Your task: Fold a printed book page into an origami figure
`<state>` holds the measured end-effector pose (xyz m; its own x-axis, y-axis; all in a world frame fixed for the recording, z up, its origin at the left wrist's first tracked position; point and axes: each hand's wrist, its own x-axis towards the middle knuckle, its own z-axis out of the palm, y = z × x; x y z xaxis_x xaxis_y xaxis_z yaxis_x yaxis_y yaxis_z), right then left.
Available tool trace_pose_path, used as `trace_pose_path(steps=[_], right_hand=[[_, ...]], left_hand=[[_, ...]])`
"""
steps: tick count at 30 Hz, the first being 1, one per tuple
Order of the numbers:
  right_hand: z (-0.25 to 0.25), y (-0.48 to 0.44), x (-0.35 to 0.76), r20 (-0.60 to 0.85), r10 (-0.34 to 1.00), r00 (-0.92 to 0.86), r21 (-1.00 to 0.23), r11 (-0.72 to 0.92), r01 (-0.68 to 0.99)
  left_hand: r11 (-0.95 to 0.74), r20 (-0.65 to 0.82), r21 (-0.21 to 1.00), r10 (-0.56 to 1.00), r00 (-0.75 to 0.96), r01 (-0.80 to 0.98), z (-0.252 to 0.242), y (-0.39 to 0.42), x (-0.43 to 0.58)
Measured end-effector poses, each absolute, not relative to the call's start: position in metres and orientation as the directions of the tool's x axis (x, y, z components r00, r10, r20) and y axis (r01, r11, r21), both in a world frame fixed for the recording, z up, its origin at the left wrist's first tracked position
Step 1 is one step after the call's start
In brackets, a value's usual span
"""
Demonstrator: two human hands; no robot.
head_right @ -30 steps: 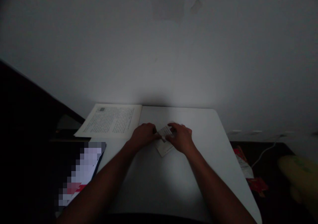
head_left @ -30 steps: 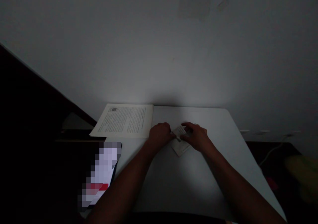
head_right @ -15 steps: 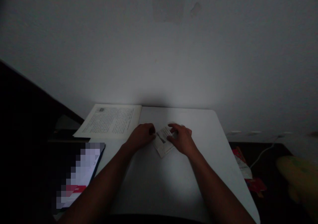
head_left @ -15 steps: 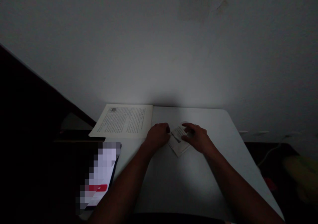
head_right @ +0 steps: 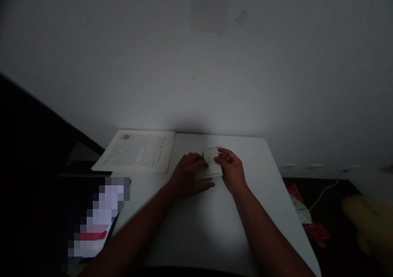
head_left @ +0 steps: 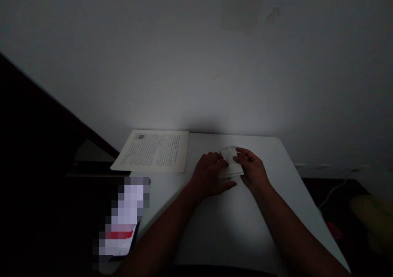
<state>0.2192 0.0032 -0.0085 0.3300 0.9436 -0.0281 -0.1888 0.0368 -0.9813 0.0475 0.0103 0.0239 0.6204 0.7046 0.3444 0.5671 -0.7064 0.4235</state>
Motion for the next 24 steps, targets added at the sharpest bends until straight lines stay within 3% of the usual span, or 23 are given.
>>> trace_pose_path(steps=[2, 4, 8, 11, 15, 17, 19, 21, 24], right_hand=[[-0.006, 0.003, 0.217, -0.051, 0.956, 0.288, -0.969, 0.023, -0.247], [-0.004, 0.002, 0.215, -0.028, 0.967, 0.253, -0.971, 0.034, -0.235], [-0.007, 0.001, 0.214, 0.097, 0.943, 0.319, -0.994, 0.108, -0.017], [-0.011, 0.002, 0.212, 0.163, 0.938, 0.308, -0.982, 0.123, 0.143], [-0.012, 0.003, 0.212, 0.169, 0.95, 0.263, -0.973, 0.117, 0.201], [-0.011, 0.003, 0.214, 0.188, 0.945, 0.269, -0.954, 0.111, 0.278], [-0.011, 0.002, 0.218, 0.216, 0.942, 0.256, -0.92, 0.11, 0.375], [-0.012, 0.002, 0.222, 0.229, 0.951, 0.208, -0.877, 0.109, 0.467], [-0.013, 0.001, 0.223, 0.249, 0.963, 0.102, -0.767, 0.132, 0.627]], left_hand=[[-0.695, 0.343, 0.387, 0.718, 0.605, 0.606, 0.021, 0.01, 0.052], [-0.653, 0.361, 0.428, 0.757, 0.545, 0.624, 0.018, 0.011, 0.054], [-0.484, 0.37, 0.68, 0.875, 0.313, 0.551, 0.016, 0.015, 0.053], [-0.298, 0.259, 0.844, 0.954, 0.148, 0.445, 0.013, 0.02, 0.051], [-0.133, 0.106, 0.963, 0.987, 0.123, 0.233, 0.007, 0.026, 0.052], [-0.123, 0.099, 0.966, 0.989, 0.114, 0.227, 0.005, 0.027, 0.051], [-0.161, 0.155, 0.922, 0.987, 0.045, 0.351, 0.005, 0.026, 0.049], [-0.221, 0.259, 0.811, 0.966, 0.006, 0.542, 0.005, 0.025, 0.048], [-0.305, 0.341, 0.606, 0.934, 0.107, 0.735, 0.004, 0.023, 0.047]])
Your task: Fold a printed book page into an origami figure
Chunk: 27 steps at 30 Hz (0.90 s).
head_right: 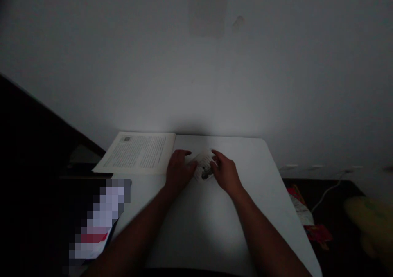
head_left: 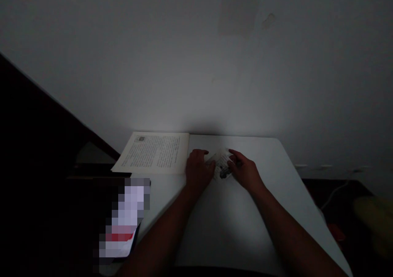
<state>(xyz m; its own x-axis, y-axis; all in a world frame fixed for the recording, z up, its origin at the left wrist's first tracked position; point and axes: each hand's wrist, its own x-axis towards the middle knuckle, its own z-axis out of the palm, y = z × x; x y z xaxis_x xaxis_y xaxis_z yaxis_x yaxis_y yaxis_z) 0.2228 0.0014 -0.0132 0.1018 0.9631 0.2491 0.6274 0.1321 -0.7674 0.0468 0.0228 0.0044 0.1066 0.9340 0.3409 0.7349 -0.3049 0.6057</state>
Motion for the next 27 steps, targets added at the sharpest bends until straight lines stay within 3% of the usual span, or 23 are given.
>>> trace_pose_path(steps=[4, 8, 13, 20, 27], right_hand=[[-0.013, 0.001, 0.217, 0.328, 0.944, 0.032, -0.528, 0.155, 0.835], [-0.013, 0.001, 0.211, 0.345, 0.938, 0.025, -0.432, 0.135, 0.891], [-0.013, 0.004, 0.207, 0.3, 0.954, -0.008, -0.435, 0.144, 0.889], [-0.012, 0.007, 0.208, 0.344, 0.939, 0.017, -0.468, 0.156, 0.87], [-0.011, 0.011, 0.209, 0.291, 0.955, 0.061, -0.541, 0.112, 0.834]], left_hand=[[-0.374, 0.262, 0.433, 0.923, 0.282, 0.821, 0.002, 0.024, 0.05], [-0.412, 0.208, 0.317, 0.909, 0.361, 0.854, 0.001, 0.026, 0.052], [-0.408, 0.229, 0.267, 0.907, 0.353, 0.873, 0.001, 0.028, 0.058], [-0.378, 0.208, 0.245, 0.92, 0.332, 0.893, 0.004, 0.028, 0.06], [-0.344, 0.124, 0.249, 0.938, 0.322, 0.905, 0.011, 0.032, 0.053]])
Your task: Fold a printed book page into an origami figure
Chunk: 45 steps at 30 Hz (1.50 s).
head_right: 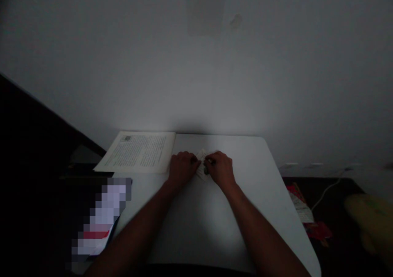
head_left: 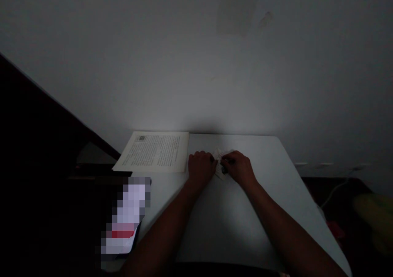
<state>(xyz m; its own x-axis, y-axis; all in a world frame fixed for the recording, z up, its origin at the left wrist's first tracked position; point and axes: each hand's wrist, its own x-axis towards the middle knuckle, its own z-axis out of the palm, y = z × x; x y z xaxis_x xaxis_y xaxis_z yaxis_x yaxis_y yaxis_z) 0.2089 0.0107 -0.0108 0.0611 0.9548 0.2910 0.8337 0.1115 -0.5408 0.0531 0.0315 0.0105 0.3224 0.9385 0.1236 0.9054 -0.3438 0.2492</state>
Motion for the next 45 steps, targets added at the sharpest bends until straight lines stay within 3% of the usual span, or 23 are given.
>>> trace_pose_path(steps=[8, 14, 25, 28, 33, 37, 40, 45], right_hand=[[-0.006, 0.009, 0.224, 0.258, 0.959, 0.115, -0.582, 0.059, 0.811], [-0.004, 0.007, 0.233, 0.198, 0.966, 0.164, -0.636, -0.001, 0.772], [-0.003, 0.006, 0.247, 0.123, 0.961, 0.248, -0.605, -0.125, 0.787], [-0.005, 0.006, 0.248, 0.177, 0.952, 0.25, -0.56, -0.111, 0.821], [-0.008, 0.002, 0.246, 0.341, 0.924, 0.171, -0.538, 0.043, 0.842], [-0.004, -0.003, 0.232, 0.463, 0.885, 0.045, -0.47, 0.202, 0.86], [-0.003, -0.011, 0.214, 0.411, 0.901, -0.142, -0.328, 0.291, 0.899], [0.001, -0.027, 0.191, 0.311, 0.907, -0.283, -0.086, 0.323, 0.943]], left_hand=[[-0.303, 0.003, 0.239, 0.95, 0.311, 0.923, 0.025, 0.035, 0.04], [-0.145, -0.165, 0.294, 0.966, 0.2, 0.945, 0.033, 0.044, 0.028], [-0.134, -0.215, 0.387, 0.949, 0.231, 0.912, 0.032, 0.056, 0.021], [-0.175, -0.17, 0.368, 0.953, 0.252, 0.913, 0.031, 0.053, 0.02], [-0.235, -0.038, 0.329, 0.965, 0.261, 0.915, 0.029, 0.041, 0.03], [-0.405, 0.216, 0.37, 0.913, 0.346, 0.836, 0.024, 0.026, 0.048], [-0.558, 0.258, 0.288, 0.828, 0.498, 0.778, 0.017, 0.014, 0.062], [-0.622, 0.268, 0.092, 0.768, 0.582, 0.778, -0.001, -0.003, 0.071]])
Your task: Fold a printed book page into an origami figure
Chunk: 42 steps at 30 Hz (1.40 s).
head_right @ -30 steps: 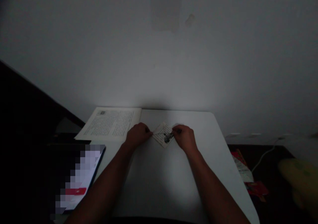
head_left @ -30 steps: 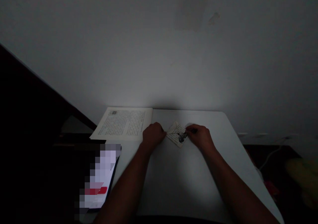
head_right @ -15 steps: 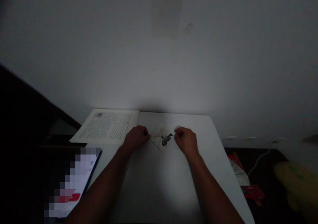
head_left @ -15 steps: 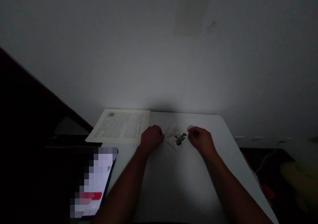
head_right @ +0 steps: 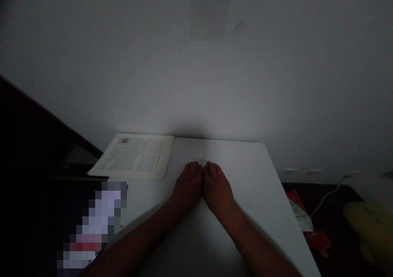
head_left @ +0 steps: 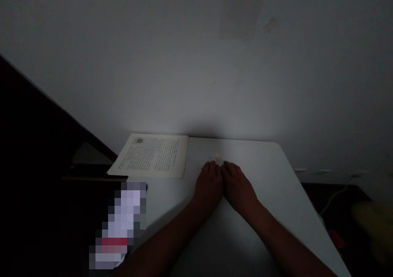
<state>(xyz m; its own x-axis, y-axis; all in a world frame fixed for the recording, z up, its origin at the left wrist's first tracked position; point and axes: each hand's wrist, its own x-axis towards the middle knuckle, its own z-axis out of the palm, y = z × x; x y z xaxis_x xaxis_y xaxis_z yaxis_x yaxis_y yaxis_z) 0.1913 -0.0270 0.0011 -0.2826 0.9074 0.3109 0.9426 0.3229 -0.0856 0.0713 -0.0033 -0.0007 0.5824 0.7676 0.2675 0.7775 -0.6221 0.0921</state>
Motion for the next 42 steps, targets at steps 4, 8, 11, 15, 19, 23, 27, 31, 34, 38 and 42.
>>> trace_pose_path(steps=[4, 8, 11, 15, 19, 23, 27, 31, 34, 38, 42], right_hand=[[0.001, -0.032, 0.187, 0.283, 0.893, -0.349, 0.005, 0.363, 0.932], [-0.003, -0.032, 0.186, 0.282, 0.916, -0.287, 0.044, 0.286, 0.957], [-0.002, -0.032, 0.189, 0.242, 0.939, -0.243, 0.043, 0.24, 0.97], [0.004, -0.028, 0.198, 0.197, 0.933, -0.302, 0.041, 0.299, 0.953], [0.007, -0.017, 0.207, 0.2, 0.905, -0.375, 0.019, 0.379, 0.925], [0.011, -0.001, 0.21, 0.187, 0.889, -0.417, -0.008, 0.426, 0.905], [0.017, 0.012, 0.213, 0.161, 0.869, -0.468, -0.045, 0.48, 0.876], [0.015, 0.015, 0.22, 0.167, 0.869, -0.466, -0.16, 0.49, 0.857], [0.01, 0.013, 0.228, 0.2, 0.887, -0.416, -0.305, 0.46, 0.834], [0.007, 0.009, 0.237, 0.296, 0.919, -0.259, -0.398, 0.365, 0.841], [0.003, 0.006, 0.24, 0.318, 0.933, -0.169, -0.517, 0.32, 0.794]], left_hand=[[-0.64, 0.274, 0.042, 0.746, 0.607, 0.767, -0.012, -0.009, 0.07], [-0.624, 0.263, 0.033, 0.759, 0.596, 0.78, -0.017, -0.009, 0.069], [-0.616, 0.243, 0.079, 0.774, 0.584, 0.784, -0.017, -0.007, 0.067], [-0.578, 0.218, 0.156, 0.811, 0.543, 0.801, -0.013, -0.003, 0.061], [-0.585, 0.196, 0.171, 0.809, 0.554, 0.793, -0.006, 0.002, 0.056], [-0.608, 0.179, 0.183, 0.793, 0.582, 0.773, 0.002, 0.014, 0.053], [-0.682, 0.179, 0.226, 0.731, 0.658, 0.696, 0.009, 0.027, 0.048], [-0.715, 0.197, 0.265, 0.697, 0.689, 0.647, 0.01, 0.032, 0.042], [-0.693, 0.227, 0.301, 0.72, 0.656, 0.656, 0.006, 0.032, 0.037], [-0.653, 0.261, 0.364, 0.756, 0.601, 0.664, 0.0, 0.032, 0.035], [-0.609, 0.268, 0.393, 0.793, 0.548, 0.689, -0.003, 0.03, 0.037]])
